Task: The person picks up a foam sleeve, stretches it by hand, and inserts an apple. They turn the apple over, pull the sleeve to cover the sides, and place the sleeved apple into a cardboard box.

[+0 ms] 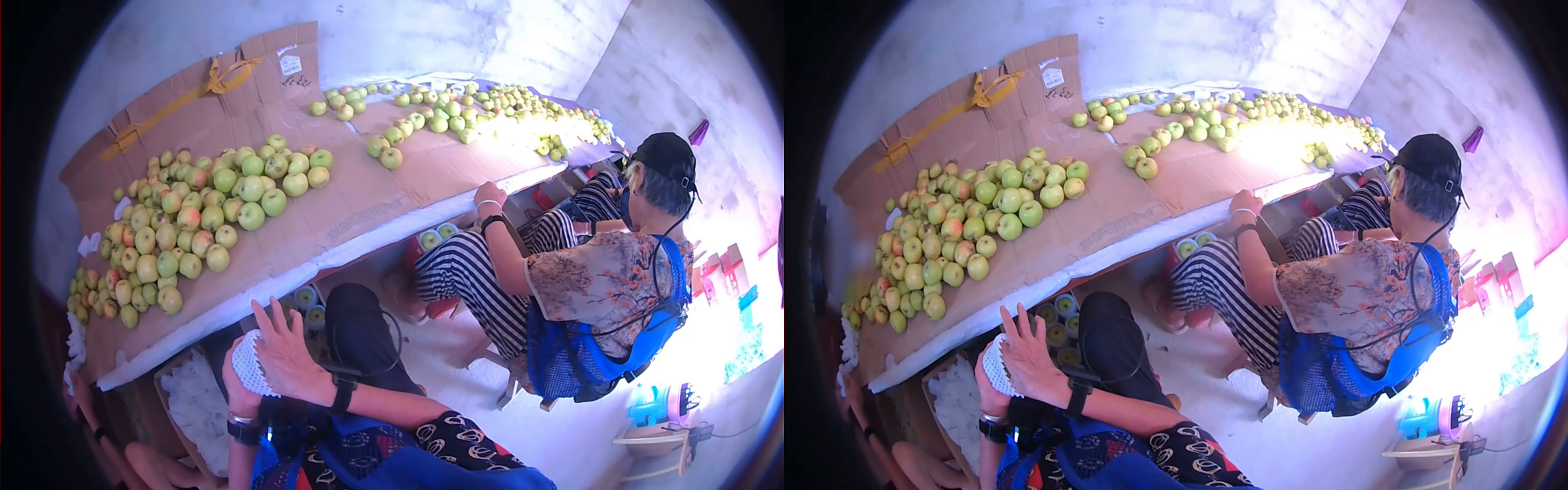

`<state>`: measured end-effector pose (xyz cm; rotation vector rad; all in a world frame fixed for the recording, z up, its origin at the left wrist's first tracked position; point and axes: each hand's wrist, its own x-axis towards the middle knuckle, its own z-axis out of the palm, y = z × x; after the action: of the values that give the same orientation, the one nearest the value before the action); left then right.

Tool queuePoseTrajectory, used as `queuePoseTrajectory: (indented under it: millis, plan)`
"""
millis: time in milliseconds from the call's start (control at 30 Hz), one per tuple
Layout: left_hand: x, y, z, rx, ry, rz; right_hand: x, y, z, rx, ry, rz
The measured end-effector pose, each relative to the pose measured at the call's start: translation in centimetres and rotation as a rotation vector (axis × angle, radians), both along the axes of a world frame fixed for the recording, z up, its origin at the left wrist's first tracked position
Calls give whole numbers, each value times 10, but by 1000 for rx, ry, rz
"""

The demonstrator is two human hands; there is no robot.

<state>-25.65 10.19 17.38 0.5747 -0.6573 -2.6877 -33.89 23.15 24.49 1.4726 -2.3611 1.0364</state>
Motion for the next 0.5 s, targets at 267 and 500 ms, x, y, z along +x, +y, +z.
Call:
queuePoseTrajectory:
  millis: [267,500]
  plan:
    - [9,-9,-8,30,-35,49,-2,-4,-18,124,-213,153]
    - [11,-1,-6,77,-50,-39,3,-1,-17,54,-167,130]
